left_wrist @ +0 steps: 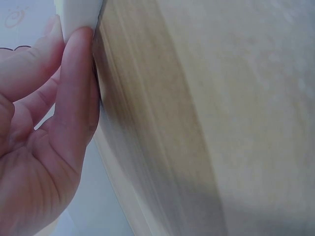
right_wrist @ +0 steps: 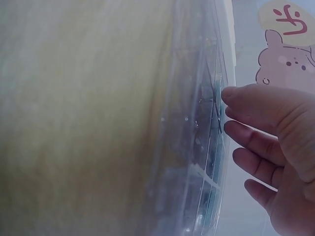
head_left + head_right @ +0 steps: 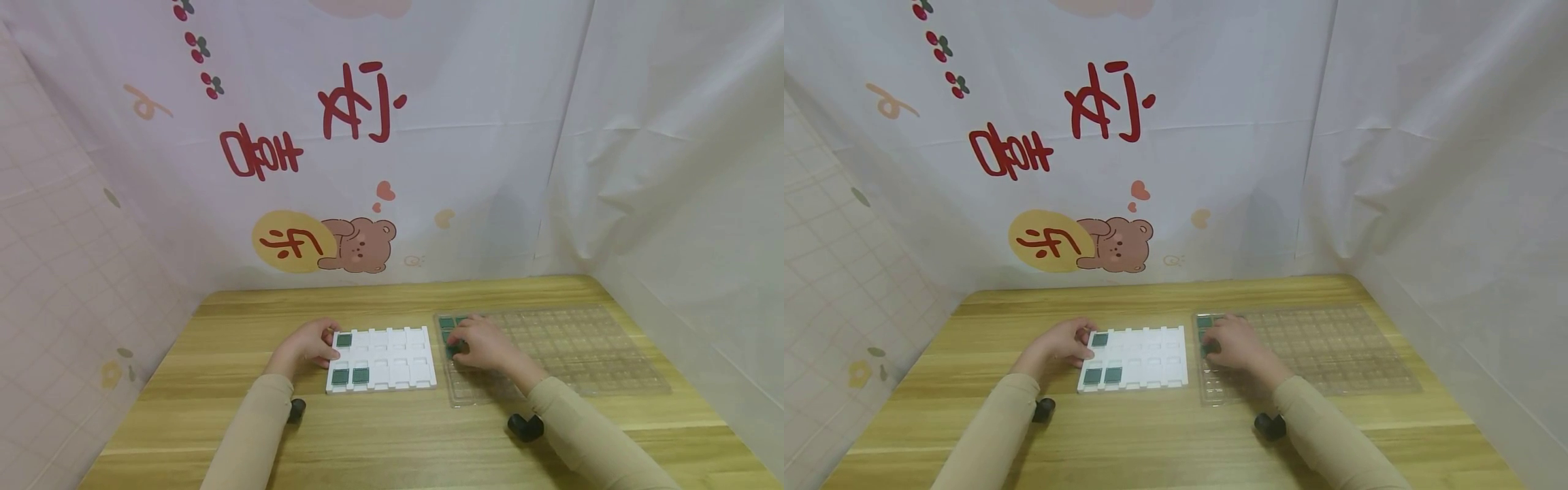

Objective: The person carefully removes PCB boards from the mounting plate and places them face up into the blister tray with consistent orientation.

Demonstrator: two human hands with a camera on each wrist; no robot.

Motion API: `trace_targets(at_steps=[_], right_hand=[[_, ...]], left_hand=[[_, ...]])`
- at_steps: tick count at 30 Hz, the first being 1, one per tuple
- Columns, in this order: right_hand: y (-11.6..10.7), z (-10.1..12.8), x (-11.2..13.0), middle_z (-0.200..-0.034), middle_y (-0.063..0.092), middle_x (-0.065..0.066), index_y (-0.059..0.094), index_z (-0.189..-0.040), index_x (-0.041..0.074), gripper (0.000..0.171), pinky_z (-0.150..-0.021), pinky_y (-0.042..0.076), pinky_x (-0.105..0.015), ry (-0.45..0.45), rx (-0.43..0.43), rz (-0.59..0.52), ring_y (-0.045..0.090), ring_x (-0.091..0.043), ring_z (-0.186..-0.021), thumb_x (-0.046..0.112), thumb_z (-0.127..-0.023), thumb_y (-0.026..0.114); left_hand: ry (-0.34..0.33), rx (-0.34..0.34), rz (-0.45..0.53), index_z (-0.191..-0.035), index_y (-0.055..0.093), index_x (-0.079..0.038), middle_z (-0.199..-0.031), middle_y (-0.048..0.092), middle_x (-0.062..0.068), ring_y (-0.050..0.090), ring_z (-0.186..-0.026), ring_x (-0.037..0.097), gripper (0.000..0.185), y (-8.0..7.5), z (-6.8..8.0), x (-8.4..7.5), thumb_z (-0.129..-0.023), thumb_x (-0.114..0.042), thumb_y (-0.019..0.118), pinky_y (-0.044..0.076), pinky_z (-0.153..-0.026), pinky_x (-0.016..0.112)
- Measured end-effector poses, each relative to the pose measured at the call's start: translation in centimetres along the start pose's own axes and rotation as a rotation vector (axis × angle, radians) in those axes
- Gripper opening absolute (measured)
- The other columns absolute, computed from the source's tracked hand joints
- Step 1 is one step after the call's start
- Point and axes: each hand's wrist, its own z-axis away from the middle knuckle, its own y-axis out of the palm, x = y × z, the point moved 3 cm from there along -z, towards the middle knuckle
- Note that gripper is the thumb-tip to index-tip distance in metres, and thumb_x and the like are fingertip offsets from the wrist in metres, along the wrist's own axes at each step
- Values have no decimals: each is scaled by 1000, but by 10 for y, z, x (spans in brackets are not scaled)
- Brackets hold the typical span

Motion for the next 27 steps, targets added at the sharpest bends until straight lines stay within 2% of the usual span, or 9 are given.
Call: trace_targets(at_steps=[10, 20, 27], right_hand=[[-1, 0, 0, -100, 69, 0, 75, -99, 14, 27, -92, 47, -51, -16, -5, 11, 59, -28, -100, 23, -75, 85], [-1, -1, 0, -100, 68, 1, 75, -99, 15, 25, -89, 48, -50, 13, -8, -3, 58, -26, -97, 24, -77, 84], [-11, -5, 6, -98, 69, 0, 75, -98, 14, 23, -80, 52, -46, 15, -82, -1, 60, -24, -91, 22, -78, 84]], left_hand=[[4, -1, -8, -125, 57, -3, -99, 50, 17, 55, -82, 24, 51, 0, -1, 1, -80, 6, 78, 60, -64, 33], [7, -1, 0, -127, 56, -2, -98, 49, 16, 55, -80, 23, 53, 1, -2, 2, -80, 7, 78, 60, -63, 32], [7, -5, 7, -126, 56, -2, -98, 49, 16, 55, -79, 23, 52, 1, -2, 2, -80, 8, 77, 60, -63, 32]])
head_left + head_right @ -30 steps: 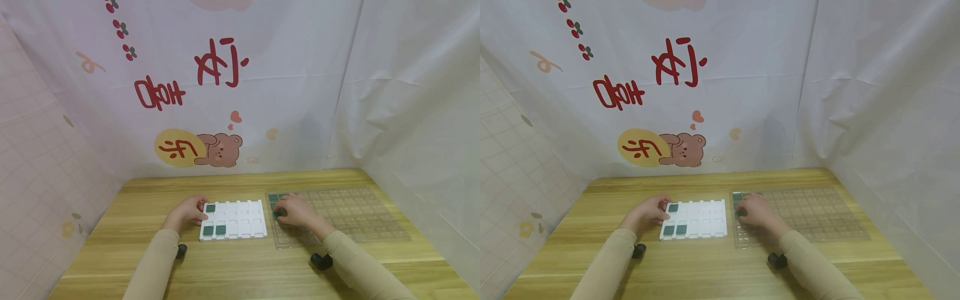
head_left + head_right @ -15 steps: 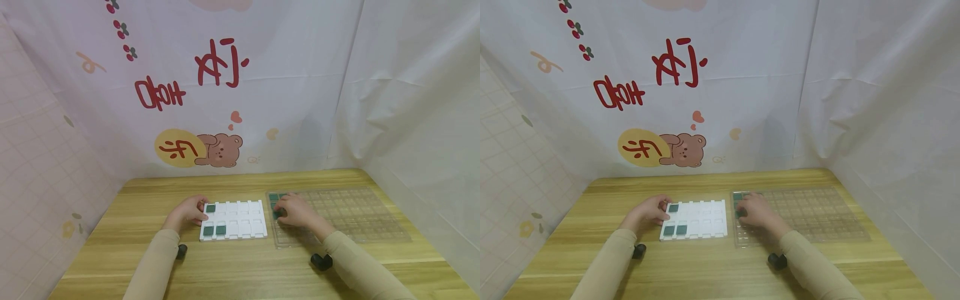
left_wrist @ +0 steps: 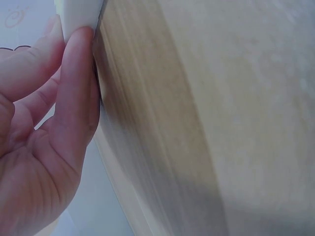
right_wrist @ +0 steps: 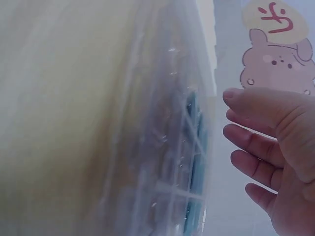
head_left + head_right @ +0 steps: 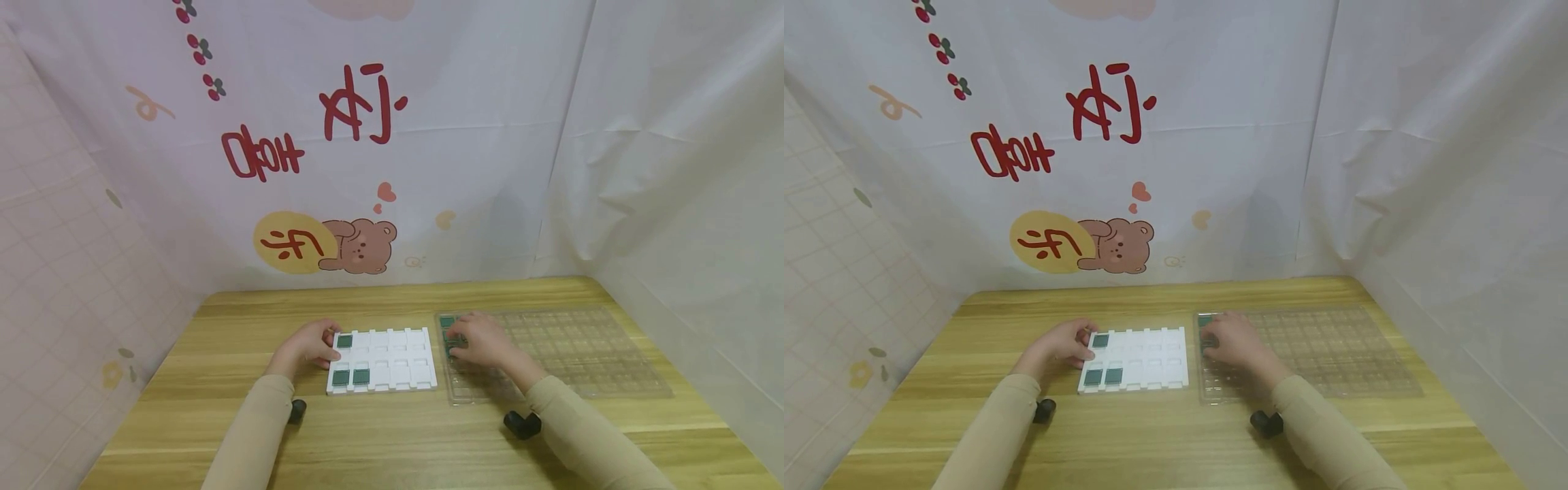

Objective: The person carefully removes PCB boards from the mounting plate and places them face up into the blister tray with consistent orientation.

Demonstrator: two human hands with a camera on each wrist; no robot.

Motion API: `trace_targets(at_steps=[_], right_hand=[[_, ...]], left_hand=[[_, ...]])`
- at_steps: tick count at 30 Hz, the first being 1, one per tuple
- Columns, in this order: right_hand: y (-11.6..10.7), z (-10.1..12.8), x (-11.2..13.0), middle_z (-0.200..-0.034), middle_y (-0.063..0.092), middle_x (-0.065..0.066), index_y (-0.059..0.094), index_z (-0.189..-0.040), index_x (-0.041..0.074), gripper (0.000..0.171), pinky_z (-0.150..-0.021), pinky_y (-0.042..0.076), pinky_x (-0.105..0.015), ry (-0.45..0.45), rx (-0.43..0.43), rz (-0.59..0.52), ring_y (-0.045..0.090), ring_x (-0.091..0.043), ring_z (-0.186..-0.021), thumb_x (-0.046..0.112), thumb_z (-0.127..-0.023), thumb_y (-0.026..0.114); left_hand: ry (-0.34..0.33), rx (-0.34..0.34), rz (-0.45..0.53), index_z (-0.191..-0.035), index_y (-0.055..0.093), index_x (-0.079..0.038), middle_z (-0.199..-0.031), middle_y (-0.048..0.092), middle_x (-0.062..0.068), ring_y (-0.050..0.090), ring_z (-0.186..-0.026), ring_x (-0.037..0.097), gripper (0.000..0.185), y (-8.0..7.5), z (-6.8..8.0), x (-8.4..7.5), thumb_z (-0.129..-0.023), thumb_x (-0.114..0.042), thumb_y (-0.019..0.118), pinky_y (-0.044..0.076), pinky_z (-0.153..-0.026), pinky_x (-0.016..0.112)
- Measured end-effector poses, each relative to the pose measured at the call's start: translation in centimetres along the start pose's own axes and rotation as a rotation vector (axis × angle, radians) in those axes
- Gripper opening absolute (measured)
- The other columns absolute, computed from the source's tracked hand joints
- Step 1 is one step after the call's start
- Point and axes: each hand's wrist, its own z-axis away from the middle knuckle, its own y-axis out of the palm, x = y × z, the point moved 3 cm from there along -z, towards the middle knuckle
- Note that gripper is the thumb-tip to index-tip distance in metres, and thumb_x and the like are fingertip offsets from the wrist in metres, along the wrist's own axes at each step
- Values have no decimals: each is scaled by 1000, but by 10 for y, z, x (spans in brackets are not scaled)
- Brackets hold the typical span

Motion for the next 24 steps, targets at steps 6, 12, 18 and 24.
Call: trace_targets(at_steps=[6, 12, 18, 24], right_hand=[[-8, -3, 6, -96, 70, 0, 75, -97, 10, 18, -79, 52, -46, -27, -42, -39, 63, -23, -88, 17, -81, 81], [-12, -8, 9, -93, 71, 0, 74, -100, 9, 18, -79, 53, -44, -21, -64, -82, 66, -19, -85, 16, -84, 79], [-18, -13, 19, -99, 72, -1, 73, -105, 9, 20, -83, 54, -43, -11, -115, -133, 67, -19, -89, 17, -87, 76], [-18, -18, 28, -94, 71, 0, 73, -103, 7, 19, -80, 53, -41, -49, -225, -221, 65, -19, -89, 13, -85, 77]], left_hand=[[0, 1, 24, -126, 56, -1, -97, 49, 16, 55, -79, 23, 52, 1, -1, 0, -79, 10, 77, 60, -63, 33], [0, -2, 7, -125, 56, -2, -98, 49, 16, 55, -80, 23, 52, 1, -2, 1, -79, 9, 77, 59, -62, 32], [-3, 1, 1, -126, 56, -2, -98, 49, 16, 55, -80, 23, 53, 0, -1, 0, -79, 8, 78, 59, -63, 32], [-3, 2, -1, -127, 56, -2, -98, 49, 16, 54, -81, 24, 54, 0, 1, 0, -79, 7, 78, 59, -63, 32]])
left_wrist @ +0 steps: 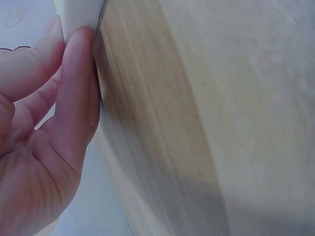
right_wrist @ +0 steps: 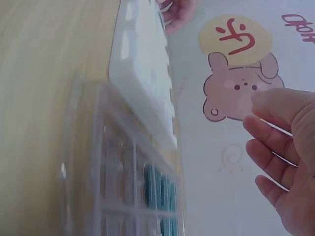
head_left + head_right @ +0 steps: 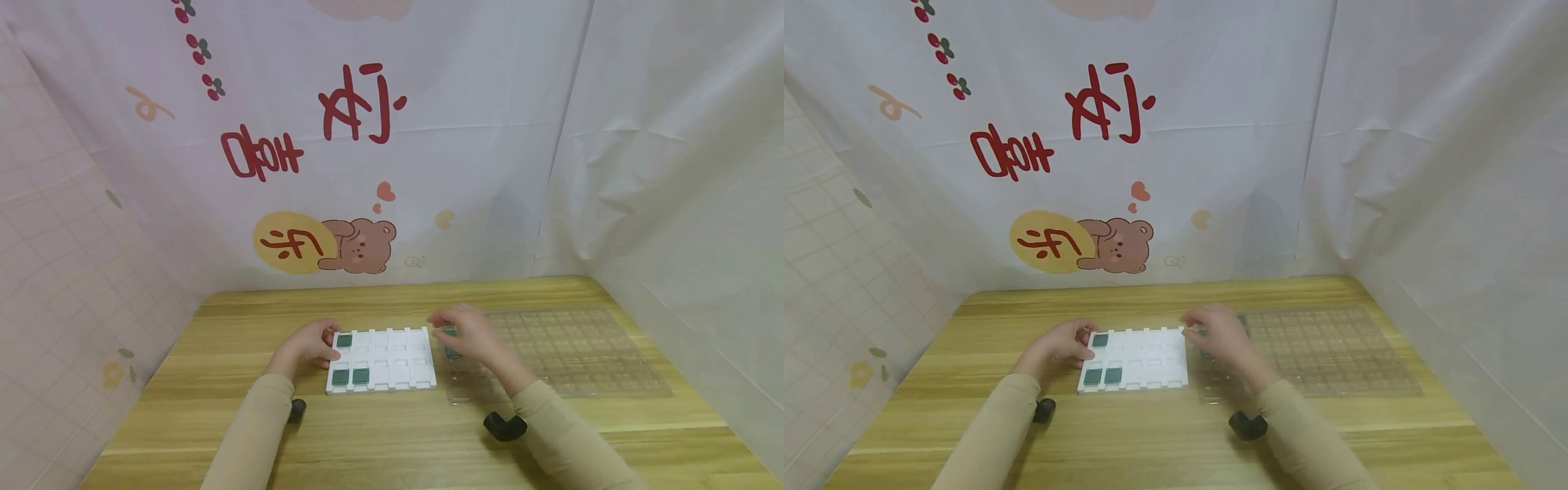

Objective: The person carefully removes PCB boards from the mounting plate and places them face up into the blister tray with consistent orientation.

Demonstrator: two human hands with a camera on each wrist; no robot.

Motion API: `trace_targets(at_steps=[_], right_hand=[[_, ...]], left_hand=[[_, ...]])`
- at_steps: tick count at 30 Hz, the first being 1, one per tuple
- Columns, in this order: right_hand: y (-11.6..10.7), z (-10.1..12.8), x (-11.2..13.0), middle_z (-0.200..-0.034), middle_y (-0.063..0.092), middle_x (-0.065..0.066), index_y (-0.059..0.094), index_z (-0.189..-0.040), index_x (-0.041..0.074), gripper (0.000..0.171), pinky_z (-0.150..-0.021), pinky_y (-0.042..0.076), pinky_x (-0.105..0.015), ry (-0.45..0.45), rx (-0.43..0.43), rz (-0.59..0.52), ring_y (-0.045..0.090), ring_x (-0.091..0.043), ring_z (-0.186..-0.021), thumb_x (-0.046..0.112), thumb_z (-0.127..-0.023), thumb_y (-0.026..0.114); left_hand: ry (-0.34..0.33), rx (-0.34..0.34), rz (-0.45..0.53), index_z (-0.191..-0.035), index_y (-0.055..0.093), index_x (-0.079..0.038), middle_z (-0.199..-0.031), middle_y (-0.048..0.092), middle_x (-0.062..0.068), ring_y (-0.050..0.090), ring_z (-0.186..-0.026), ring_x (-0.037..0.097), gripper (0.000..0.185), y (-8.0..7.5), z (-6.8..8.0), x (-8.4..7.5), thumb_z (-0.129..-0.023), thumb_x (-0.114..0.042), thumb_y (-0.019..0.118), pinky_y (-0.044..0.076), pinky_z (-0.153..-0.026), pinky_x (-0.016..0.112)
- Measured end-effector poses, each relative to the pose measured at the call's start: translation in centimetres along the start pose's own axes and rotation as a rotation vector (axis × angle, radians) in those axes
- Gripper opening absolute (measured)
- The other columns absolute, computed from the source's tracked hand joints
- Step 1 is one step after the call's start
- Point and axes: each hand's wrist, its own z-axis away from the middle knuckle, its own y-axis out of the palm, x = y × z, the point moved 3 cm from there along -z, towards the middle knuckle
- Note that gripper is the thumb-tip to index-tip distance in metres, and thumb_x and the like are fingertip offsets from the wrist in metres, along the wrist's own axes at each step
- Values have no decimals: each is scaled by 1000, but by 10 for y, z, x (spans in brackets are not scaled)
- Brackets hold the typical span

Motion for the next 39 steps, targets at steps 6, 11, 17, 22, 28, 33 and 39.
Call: trace_targets(at_steps=[6, 11, 17, 22, 28, 33, 39], right_hand=[[6, -5, 8, -90, 70, 2, 74, -104, 8, 21, -79, 52, -40, 1, -72, -75, 62, -19, -87, 12, -84, 79], [15, -10, 13, -89, 69, 3, 74, -105, 10, 23, -78, 51, -39, 16, -115, -147, 60, -18, -87, 11, -82, 80], [26, -17, 24, -90, 70, 2, 75, -105, 8, 23, -82, 49, -39, 22, -120, -218, 60, -18, -88, 11, -82, 80], [36, -21, 32, -97, 70, 2, 73, -108, 7, 27, -85, 50, -39, 55, -80, -242, 60, -19, -94, 14, -83, 80], [47, -24, 42, -103, 70, -1, 72, -111, 7, 30, -90, 50, -40, 30, -27, -275, 62, -21, -97, 14, -84, 80], [55, -25, 50, -103, 69, -1, 71, -111, 9, 31, -88, 50, -39, 48, 10, -275, 62, -22, -96, 17, -83, 81], [65, -25, 56, -108, 68, 2, 71, -114, 11, 35, -88, 49, -36, 88, 66, -263, 58, -18, -97, 21, -83, 81]], left_hand=[[-11, -2, 2, -127, 56, -3, -99, 49, 17, 54, -83, 25, 53, 0, 0, 0, -79, 7, 78, 59, -63, 32], [-20, -1, -1, -127, 56, -3, -100, 49, 16, 54, -85, 25, 53, 0, 0, -1, -79, 7, 78, 59, -64, 32], [-17, 3, -5, -127, 56, -2, -99, 49, 16, 55, -85, 25, 53, -1, 1, -2, -80, 6, 78, 59, -64, 32], [-14, 7, -5, -127, 56, -2, -99, 49, 16, 55, -83, 25, 52, 0, 1, -3, -80, 7, 77, 59, -63, 32], [-11, 5, -9, -127, 56, -2, -99, 49, 16, 54, -82, 24, 52, 0, 1, -3, -80, 7, 77, 59, -63, 31], [-12, 7, -5, -127, 55, -1, -99, 49, 17, 54, -82, 24, 52, 0, 2, -5, -80, 8, 76, 59, -63, 32], [-15, 2, -7, -128, 55, -1, -99, 49, 17, 54, -82, 24, 53, 0, 1, -4, -80, 8, 77, 59, -64, 32]])
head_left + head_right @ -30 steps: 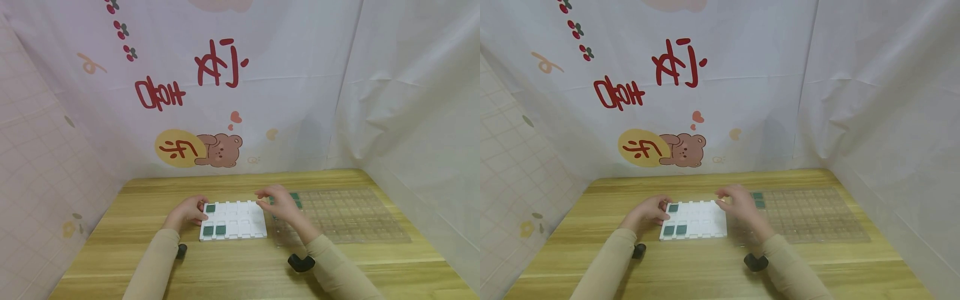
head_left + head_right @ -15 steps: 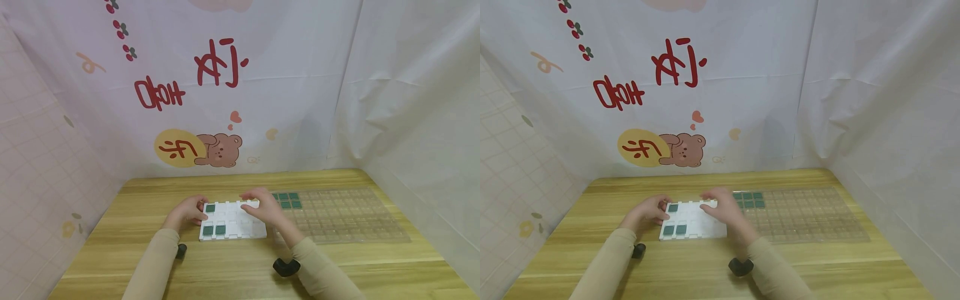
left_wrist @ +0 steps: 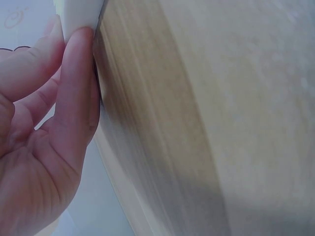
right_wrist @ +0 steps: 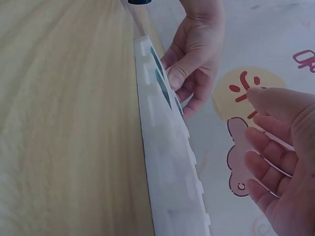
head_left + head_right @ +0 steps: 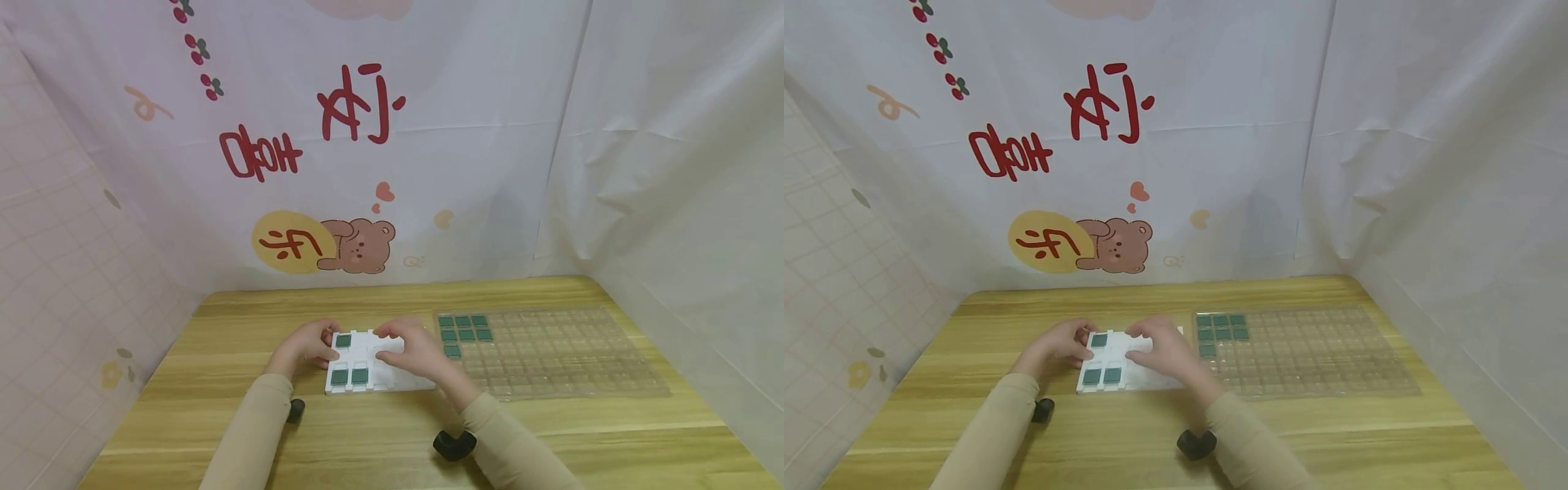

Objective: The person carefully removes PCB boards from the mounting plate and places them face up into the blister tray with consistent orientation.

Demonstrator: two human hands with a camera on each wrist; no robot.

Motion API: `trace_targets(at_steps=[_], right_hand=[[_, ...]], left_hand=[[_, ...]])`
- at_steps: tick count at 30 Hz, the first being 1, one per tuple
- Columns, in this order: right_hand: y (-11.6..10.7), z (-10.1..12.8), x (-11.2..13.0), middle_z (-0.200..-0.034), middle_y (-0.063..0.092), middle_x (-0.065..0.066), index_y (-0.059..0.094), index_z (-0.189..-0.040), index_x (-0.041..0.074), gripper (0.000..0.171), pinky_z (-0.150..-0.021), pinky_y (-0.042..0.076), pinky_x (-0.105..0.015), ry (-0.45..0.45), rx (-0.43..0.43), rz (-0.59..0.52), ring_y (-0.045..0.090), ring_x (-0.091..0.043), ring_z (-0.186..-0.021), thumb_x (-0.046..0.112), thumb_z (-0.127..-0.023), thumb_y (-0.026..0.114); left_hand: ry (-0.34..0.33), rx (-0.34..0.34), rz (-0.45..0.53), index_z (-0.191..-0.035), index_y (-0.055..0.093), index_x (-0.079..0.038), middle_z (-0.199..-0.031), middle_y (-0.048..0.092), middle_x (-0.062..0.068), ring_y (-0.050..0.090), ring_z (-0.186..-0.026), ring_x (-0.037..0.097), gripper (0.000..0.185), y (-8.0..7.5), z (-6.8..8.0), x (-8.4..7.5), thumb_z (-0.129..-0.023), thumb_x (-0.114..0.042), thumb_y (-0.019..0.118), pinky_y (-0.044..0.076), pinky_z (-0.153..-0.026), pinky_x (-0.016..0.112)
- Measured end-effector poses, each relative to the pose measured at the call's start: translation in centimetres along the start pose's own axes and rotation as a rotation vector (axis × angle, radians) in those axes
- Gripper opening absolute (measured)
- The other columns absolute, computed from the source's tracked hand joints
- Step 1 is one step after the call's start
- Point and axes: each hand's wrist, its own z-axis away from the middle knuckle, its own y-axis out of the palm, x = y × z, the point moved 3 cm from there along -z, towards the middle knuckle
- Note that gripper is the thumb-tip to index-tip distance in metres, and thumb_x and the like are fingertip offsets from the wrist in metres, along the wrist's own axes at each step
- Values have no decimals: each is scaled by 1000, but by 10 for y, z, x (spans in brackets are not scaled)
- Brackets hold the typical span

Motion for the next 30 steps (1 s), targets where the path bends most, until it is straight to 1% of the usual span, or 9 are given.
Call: trace_targets(at_steps=[4, 7, 14, 22, 27, 30], right_hand=[[6, 0, 3, -112, 67, 1, 70, -117, 10, 36, -90, 48, -37, 26, 49, 1, 58, -19, -101, 22, -84, 80], [10, 0, 6, -114, 67, 0, 69, -117, 9, 36, -91, 48, -38, 28, 77, -2, 58, -21, -102, 22, -85, 79], [20, -2, 8, -112, 68, 1, 70, -115, 9, 36, -89, 49, -34, 4, 106, 35, 58, -21, -100, 23, -83, 81], [27, -3, 17, -109, 68, 2, 71, -115, 12, 39, -88, 49, -33, 24, 160, 111, 57, -19, -103, 27, -81, 82], [35, -4, 18, -104, 68, 5, 72, -111, 15, 37, -88, 49, -31, 32, 182, 194, 57, -18, -102, 29, -78, 83], [38, -4, 19, -100, 68, 6, 74, -107, 17, 35, -85, 49, -29, 33, 183, 238, 58, -18, -99, 29, -76, 84]], left_hand=[[15, -4, -14, -126, 56, -1, -97, 49, 15, 54, -82, 24, 52, 0, -2, 2, -79, 8, 77, 59, -62, 31], [22, -6, -24, -125, 56, -2, -96, 49, 15, 54, -82, 24, 51, 0, -3, 3, -80, 8, 77, 59, -61, 31], [22, -7, -19, -124, 57, -3, -96, 49, 14, 54, -81, 23, 50, 0, -4, 4, -80, 8, 77, 59, -61, 31], [29, -8, -22, -124, 57, -2, -95, 49, 14, 54, -79, 23, 50, 0, -5, 4, -79, 9, 77, 59, -60, 31], [31, -10, -25, -124, 57, -2, -95, 50, 14, 54, -78, 22, 50, 0, -4, 4, -79, 9, 77, 59, -60, 31], [30, -8, -25, -124, 58, -2, -96, 50, 14, 55, -78, 22, 50, 0, -3, 4, -79, 9, 77, 59, -61, 31]])
